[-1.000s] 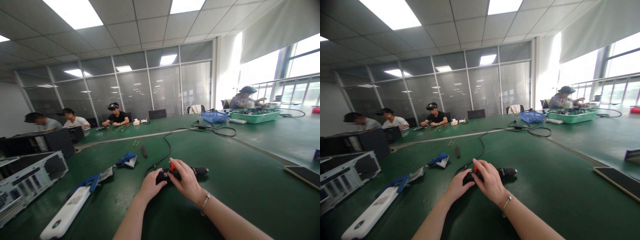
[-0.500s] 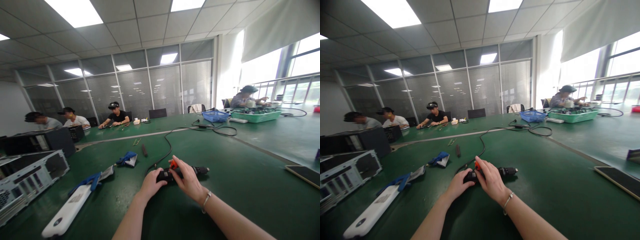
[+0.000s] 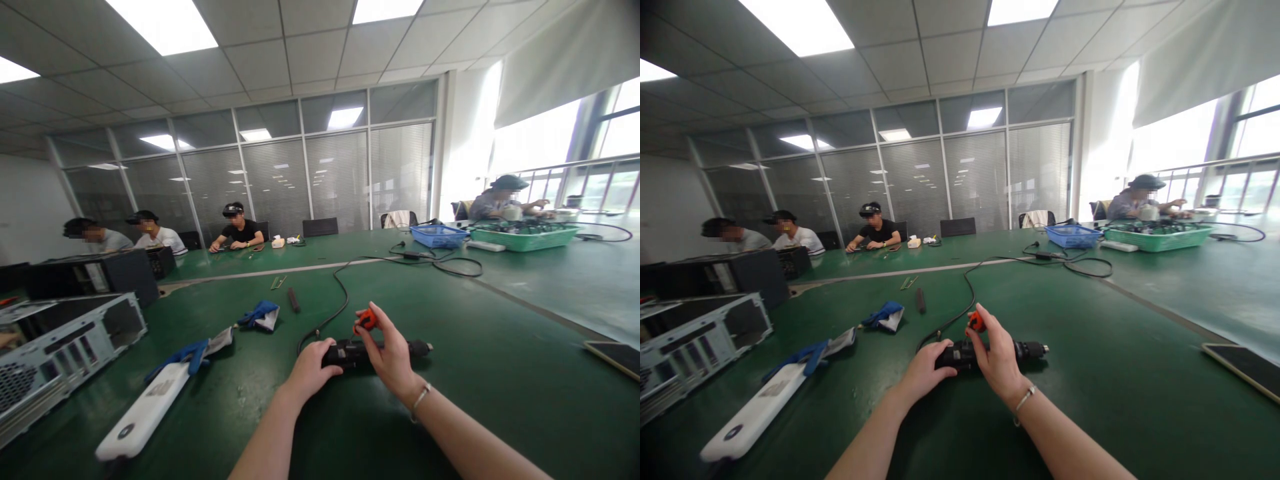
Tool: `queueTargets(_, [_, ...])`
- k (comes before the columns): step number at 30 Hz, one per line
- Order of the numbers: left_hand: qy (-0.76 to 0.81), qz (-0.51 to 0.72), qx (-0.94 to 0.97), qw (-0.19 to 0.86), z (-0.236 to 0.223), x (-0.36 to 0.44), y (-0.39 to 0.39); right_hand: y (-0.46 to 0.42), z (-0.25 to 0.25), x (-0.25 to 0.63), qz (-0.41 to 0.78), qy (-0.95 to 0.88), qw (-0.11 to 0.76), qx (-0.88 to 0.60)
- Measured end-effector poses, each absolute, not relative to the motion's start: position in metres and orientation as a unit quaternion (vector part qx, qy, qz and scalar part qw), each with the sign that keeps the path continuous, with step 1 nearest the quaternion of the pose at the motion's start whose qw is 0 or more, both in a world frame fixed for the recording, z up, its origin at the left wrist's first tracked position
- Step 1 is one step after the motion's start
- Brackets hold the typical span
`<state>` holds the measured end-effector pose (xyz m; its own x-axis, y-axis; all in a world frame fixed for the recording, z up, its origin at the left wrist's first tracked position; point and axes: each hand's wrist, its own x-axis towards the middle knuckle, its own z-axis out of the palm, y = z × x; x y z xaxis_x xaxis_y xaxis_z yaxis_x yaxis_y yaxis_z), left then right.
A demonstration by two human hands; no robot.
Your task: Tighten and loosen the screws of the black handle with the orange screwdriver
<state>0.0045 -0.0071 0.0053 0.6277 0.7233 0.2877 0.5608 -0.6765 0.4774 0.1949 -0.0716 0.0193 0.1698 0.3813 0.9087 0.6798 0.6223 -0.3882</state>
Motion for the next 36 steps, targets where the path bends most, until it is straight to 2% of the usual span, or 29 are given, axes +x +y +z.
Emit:
queueTargets(6, [0.358, 0.230, 0.889, 0.168, 0.004, 0.007, -0.011, -0.073, 0.023, 0.196, -0.125, -0.657, 0.603, -0.435])
queueTargets(13, [0.362, 0.227, 0.889, 0.167, 0.006, 0.008, -0.012, -0.074, 0.026, 0.191, -0.056, -0.681, 0.584, -0.438])
queueTargets(16, [0.364, 0.226, 0.887, 0.170, 0.007, 0.007, -0.013, -0.077, 0.030, 0.192, -0.088, -0.673, 0.575, -0.456])
queueTargets(20, [0.365, 0.222, 0.887, 0.174, 0.009, 0.007, -0.013, -0.077, 0.032, 0.195, -0.118, -0.666, 0.571, -0.465])
queueTargets(28, [0.364, 0.228, 0.887, 0.171, 0.007, 0.008, -0.013, -0.075, 0.027, 0.189, -0.037, -0.695, 0.578, -0.427])
queueTargets(36, [0.370, 0.228, 0.883, 0.179, 0.006, 0.007, -0.011, -0.070, 0.025, 0.188, -0.053, -0.671, 0.579, -0.460])
